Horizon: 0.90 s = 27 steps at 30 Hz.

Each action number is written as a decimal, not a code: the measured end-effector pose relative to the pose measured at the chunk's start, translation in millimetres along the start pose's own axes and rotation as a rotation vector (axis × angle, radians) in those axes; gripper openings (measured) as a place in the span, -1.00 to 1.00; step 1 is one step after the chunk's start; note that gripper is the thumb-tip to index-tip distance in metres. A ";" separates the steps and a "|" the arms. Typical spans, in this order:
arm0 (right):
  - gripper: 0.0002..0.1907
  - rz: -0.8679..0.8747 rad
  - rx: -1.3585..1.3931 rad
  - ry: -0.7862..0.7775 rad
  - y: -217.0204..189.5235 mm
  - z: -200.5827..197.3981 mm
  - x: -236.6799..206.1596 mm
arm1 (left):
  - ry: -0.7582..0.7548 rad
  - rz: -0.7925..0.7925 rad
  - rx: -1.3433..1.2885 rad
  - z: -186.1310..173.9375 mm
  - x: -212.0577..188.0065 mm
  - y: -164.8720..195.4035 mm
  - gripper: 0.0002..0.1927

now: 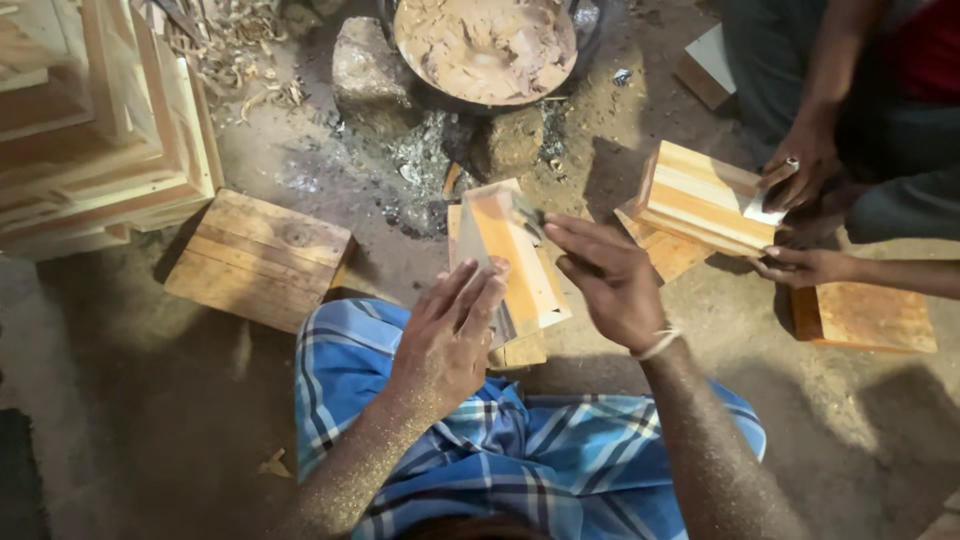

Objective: The person sits on the floor and applies a light-colored paste to rectangular wooden pieces using a small brush. They repeatedly dip the brush into a bowl of paste and spread it over the wood surfaces, then place the treated pieces into a stack.

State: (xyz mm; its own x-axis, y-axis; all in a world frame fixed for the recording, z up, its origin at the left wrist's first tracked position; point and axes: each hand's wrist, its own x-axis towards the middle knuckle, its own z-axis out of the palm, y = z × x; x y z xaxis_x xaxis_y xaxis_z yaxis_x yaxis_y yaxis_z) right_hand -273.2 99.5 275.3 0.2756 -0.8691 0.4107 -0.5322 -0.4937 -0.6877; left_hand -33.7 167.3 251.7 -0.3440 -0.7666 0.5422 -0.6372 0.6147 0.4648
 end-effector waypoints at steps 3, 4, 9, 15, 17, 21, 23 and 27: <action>-0.62 -0.065 -0.326 0.026 -9.5 -4.8 19.8 | 0.060 0.018 -0.021 2.3 -4.3 -5.9 -0.31; -0.64 -0.088 -0.396 0.041 -13.6 -6.3 26.3 | 0.048 0.003 -0.050 2.2 -5.0 -7.2 -0.31; -0.55 -0.307 -0.613 -0.178 -36.8 -9.1 61.5 | 0.056 0.008 -0.115 0.7 -3.7 -7.9 -0.30; -0.45 -0.140 -0.890 -0.425 -68.7 -38.0 35.7 | 0.058 0.016 -0.117 0.7 0.8 -5.8 -0.34; -0.31 -0.126 -0.867 -0.465 -80.4 -53.6 -2.0 | 0.046 -0.023 -0.119 0.5 1.4 -6.9 -0.31; -0.40 -0.143 -0.723 -0.304 -88.4 -66.1 -60.9 | 0.040 -0.021 -0.092 2.9 2.6 -8.1 -0.25; -0.49 -0.103 -0.619 -0.256 -83.4 -70.7 -71.2 | -0.001 -0.054 -0.133 5.6 3.0 -5.7 -0.21; -0.68 -0.004 -0.225 -0.020 -51.5 -56.0 -52.7 | 0.000 0.000 -0.173 8.8 3.7 0.3 -0.06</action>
State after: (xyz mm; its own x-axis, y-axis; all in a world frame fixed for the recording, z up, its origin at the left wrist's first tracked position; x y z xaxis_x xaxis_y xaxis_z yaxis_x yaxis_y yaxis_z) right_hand -305.1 172.3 322.6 0.2925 -0.8686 0.3999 -0.6960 -0.4802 -0.5339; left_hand -41.2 163.0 247.7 -0.3439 -0.7663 0.5427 -0.5091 0.6378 0.5779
